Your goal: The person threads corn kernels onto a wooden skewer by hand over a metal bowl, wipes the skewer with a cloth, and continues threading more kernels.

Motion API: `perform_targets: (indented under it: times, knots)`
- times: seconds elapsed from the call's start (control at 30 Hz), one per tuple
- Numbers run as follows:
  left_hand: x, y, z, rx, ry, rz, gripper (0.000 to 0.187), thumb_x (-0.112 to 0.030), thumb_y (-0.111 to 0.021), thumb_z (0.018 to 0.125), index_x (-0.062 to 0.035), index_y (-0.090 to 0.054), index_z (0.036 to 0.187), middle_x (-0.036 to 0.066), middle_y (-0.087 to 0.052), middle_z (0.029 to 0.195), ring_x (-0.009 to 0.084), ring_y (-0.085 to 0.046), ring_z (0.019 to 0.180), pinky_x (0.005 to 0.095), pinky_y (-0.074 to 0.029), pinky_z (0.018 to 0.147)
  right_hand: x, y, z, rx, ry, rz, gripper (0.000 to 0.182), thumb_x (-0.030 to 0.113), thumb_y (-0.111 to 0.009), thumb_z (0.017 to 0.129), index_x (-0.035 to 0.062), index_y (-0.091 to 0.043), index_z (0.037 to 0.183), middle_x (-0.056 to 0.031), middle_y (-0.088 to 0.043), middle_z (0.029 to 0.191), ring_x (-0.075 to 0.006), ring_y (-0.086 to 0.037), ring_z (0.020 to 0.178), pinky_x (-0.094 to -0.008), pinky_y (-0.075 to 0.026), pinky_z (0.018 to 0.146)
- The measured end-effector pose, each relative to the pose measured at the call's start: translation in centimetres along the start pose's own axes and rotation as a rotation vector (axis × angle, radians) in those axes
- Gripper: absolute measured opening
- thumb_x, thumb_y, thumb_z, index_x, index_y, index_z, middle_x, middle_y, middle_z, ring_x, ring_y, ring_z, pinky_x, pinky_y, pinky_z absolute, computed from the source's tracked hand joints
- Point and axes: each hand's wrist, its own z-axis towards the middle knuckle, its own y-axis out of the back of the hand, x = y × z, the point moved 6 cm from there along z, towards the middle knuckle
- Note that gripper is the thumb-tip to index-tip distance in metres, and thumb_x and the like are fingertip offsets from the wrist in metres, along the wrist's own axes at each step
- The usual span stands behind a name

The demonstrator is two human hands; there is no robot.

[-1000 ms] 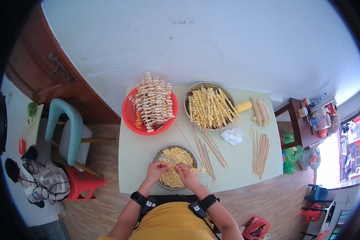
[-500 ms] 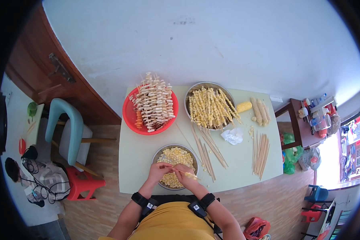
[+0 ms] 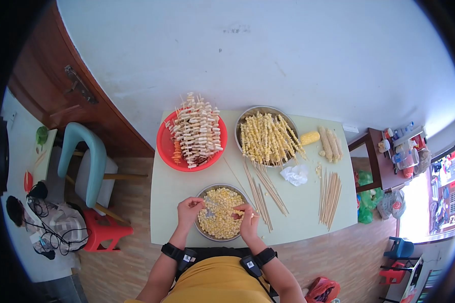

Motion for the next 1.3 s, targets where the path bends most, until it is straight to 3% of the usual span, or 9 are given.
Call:
perform_targets:
  times: [0.13,0.33,0.47,0.63,0.73,0.9,1.13,1.23,1.3]
  knots:
    - [-0.9,-2.3,-0.9,0.146,0.067,-0.133,0.012,-0.005,-0.060,0.072,0.0027,-0.062,0.082,0.007,-0.063,0.070,0.0102,-0.060,0.066,0.0200,-0.047,0.060,0.2,-0.4,0.3,-0.053,-0.003,0.115,0.042,0.029,-0.029,0.093,-0.0025,-0.053,0.079,-0.0085,-0.053,0.081,-0.0143,-0.052,0.077,-0.0246,-0.045,0.058]
    - [-4.3,-7.0,-3.1,0.422,0.098,-0.210,0.015,-0.001,-0.056,0.078,0.0049,-0.059,0.092,0.011,-0.062,0.080,0.0151,-0.061,0.072,0.0226,-0.048,0.067,0.3,-1.4,1.1,-0.046,0.247,-0.185,0.042,0.032,-0.022,0.093,0.0025,-0.049,0.081,-0.0084,-0.051,0.084,-0.0145,-0.048,0.080,-0.0258,-0.041,0.065]
    - [-3.8,-6.7,-2.4,0.456,0.164,-0.299,0.015,-0.001,-0.055,0.078,0.0047,-0.059,0.092,0.011,-0.062,0.080,0.0155,-0.061,0.072,0.0233,-0.049,0.067,-0.2,-0.5,0.9,-0.128,-0.042,0.041,0.042,0.032,-0.028,0.093,0.0009,-0.055,0.081,-0.0084,-0.056,0.082,-0.0128,-0.054,0.069,-0.0236,-0.042,0.057]
    - [0.6,-2.1,0.5,0.129,-0.013,0.184,0.012,-0.010,-0.059,0.075,-0.0046,-0.063,0.084,0.008,-0.063,0.076,0.0145,-0.061,0.065,0.0234,-0.047,0.062,1.3,1.5,1.3,-0.118,-0.173,-0.015,0.041,0.032,-0.034,0.092,0.0003,-0.057,0.080,-0.0049,-0.057,0.069,-0.0115,-0.056,0.053,-0.0220,-0.041,0.048]
    - [2.2,-1.9,0.5,0.231,-0.055,0.579,0.011,-0.012,-0.060,0.069,-0.0113,-0.063,0.080,0.007,-0.062,0.077,0.0185,-0.060,0.065,0.0296,-0.047,0.062,2.8,1.8,1.5,-0.154,-0.108,-0.137,0.037,0.032,-0.043,0.089,0.0019,-0.058,0.074,-0.0050,-0.056,0.058,-0.0145,-0.056,0.049,-0.0261,-0.040,0.043]
    - [2.8,-3.5,-0.1,0.375,-0.143,0.892,0.011,-0.011,-0.059,0.064,-0.0142,-0.062,0.074,0.006,-0.059,0.074,0.0228,-0.058,0.071,0.0354,-0.047,0.062,5.3,-1.0,1.4,-0.013,0.183,-0.770,0.025,0.028,-0.054,0.081,0.0070,-0.058,0.068,-0.0104,-0.055,0.051,-0.0250,-0.055,0.045,-0.0346,-0.040,0.043]
    - [3.1,-4.2,-1.0,0.433,-0.209,0.861,0.005,-0.010,-0.059,0.063,-0.0111,-0.057,0.067,0.007,-0.057,0.072,0.0242,-0.057,0.073,0.0359,-0.046,0.063,4.2,-4.0,1.2,0.242,0.139,-0.849,0.024,0.029,-0.057,0.078,0.0070,-0.057,0.069,-0.0114,-0.054,0.051,-0.0278,-0.055,0.048,-0.0350,-0.042,0.044]
    - [3.4,-3.9,-0.9,0.416,-0.215,0.836,0.007,-0.008,-0.059,0.063,-0.0101,-0.059,0.069,0.008,-0.058,0.069,0.0248,-0.057,0.069,0.0355,-0.046,0.062,-1.2,-4.1,0.3,0.426,0.139,-0.968,0.021,0.024,-0.059,0.078,0.0034,-0.057,0.073,-0.0100,-0.053,0.053,-0.0218,-0.055,0.048,-0.0301,-0.042,0.047]
    - [3.3,-3.4,-0.9,0.399,-0.189,0.744,0.007,-0.008,-0.060,0.064,-0.0096,-0.060,0.071,0.007,-0.059,0.068,0.0234,-0.058,0.067,0.0335,-0.047,0.060,-2.9,-4.2,-0.3,0.466,0.098,-0.655,0.017,0.018,-0.056,0.080,0.0018,-0.055,0.079,-0.0091,-0.057,0.063,-0.0163,-0.059,0.059,-0.0272,-0.045,0.053]
